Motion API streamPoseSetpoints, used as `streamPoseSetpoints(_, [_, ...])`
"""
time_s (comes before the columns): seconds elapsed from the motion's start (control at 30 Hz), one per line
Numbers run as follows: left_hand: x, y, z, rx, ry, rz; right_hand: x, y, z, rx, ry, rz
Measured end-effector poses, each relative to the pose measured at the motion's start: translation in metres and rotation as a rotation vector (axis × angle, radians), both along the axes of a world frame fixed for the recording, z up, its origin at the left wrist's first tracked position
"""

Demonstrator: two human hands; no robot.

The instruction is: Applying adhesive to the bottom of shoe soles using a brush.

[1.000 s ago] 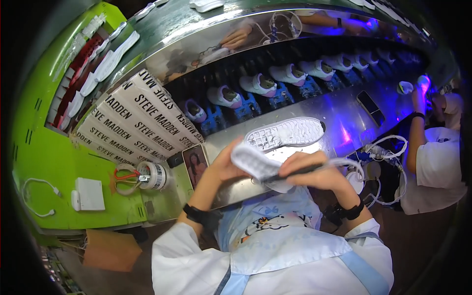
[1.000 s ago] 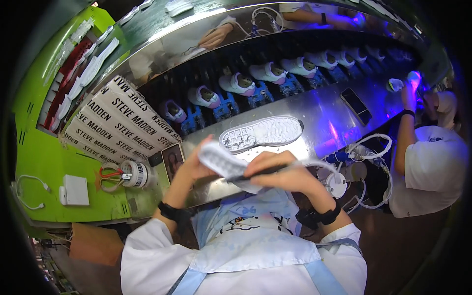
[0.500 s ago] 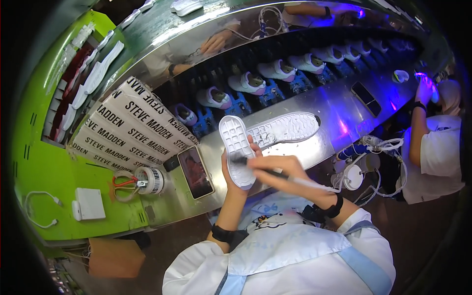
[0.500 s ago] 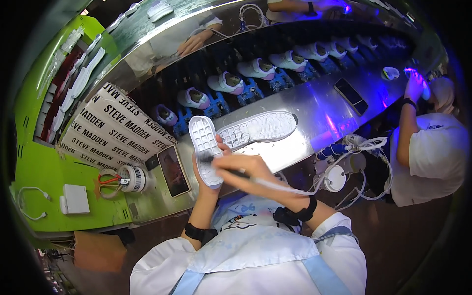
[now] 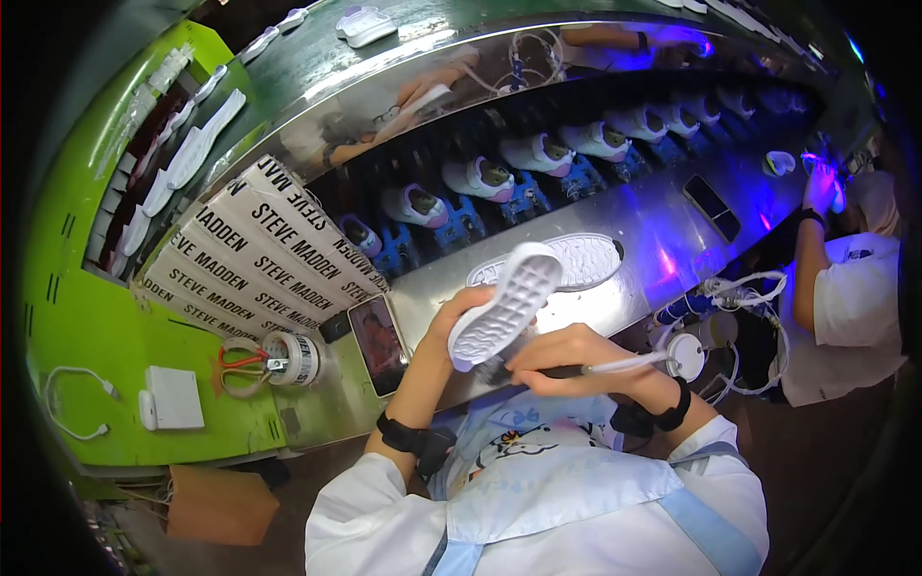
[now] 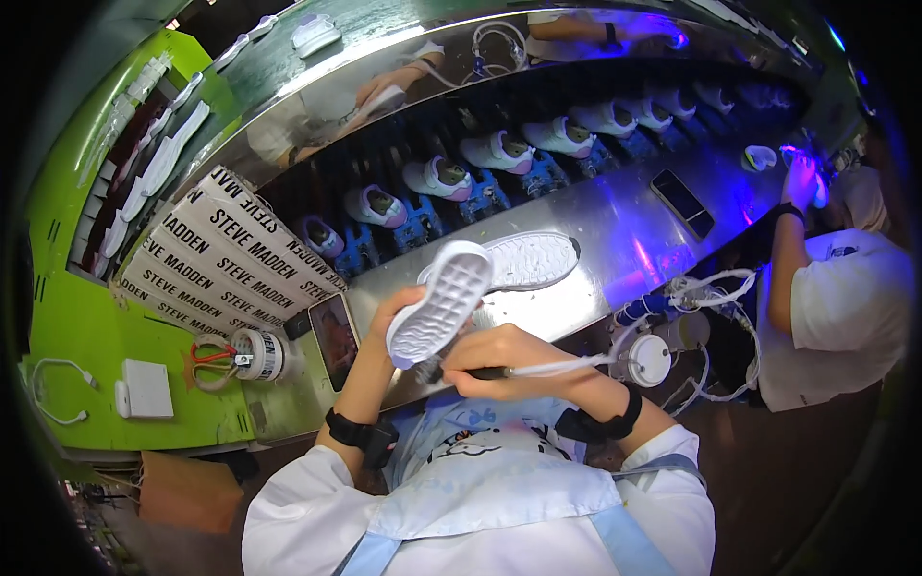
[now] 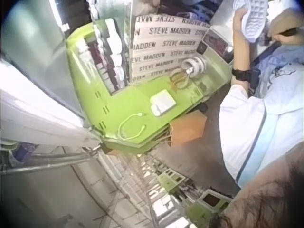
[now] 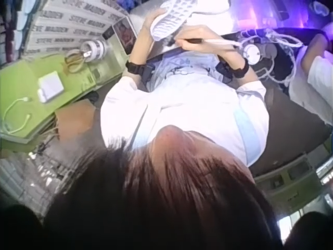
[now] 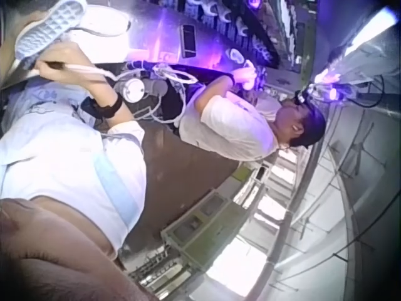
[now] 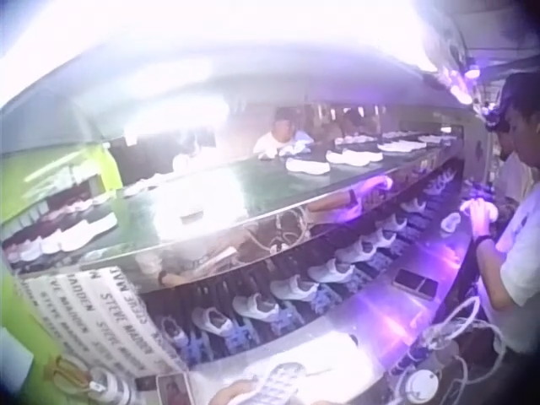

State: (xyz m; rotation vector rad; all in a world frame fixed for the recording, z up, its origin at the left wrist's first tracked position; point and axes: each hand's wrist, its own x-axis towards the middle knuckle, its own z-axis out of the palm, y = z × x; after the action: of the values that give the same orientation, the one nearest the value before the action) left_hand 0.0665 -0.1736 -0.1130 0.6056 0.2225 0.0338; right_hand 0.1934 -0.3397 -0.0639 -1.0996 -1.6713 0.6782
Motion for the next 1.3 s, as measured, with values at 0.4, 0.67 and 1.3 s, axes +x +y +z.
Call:
streamPoseSetpoints(0.4, [0.014,0.004,0.032,0.603,0.443,-0.125,0.028,-0.017,-0.006,-0.089,-0.128,-0.038])
streamPoseSetpoints(0.67, [0.026,0.046,0.117,0.44,-0.313,0.025,0.027,-0.019,0.034,0.133,0.513,-0.15])
streamPoseSetpoints(1.3, [0.06,0.186,0.261,1.333,0.285,1.063,0.039,-0.047,0.001,0.089,0.899,-0.613])
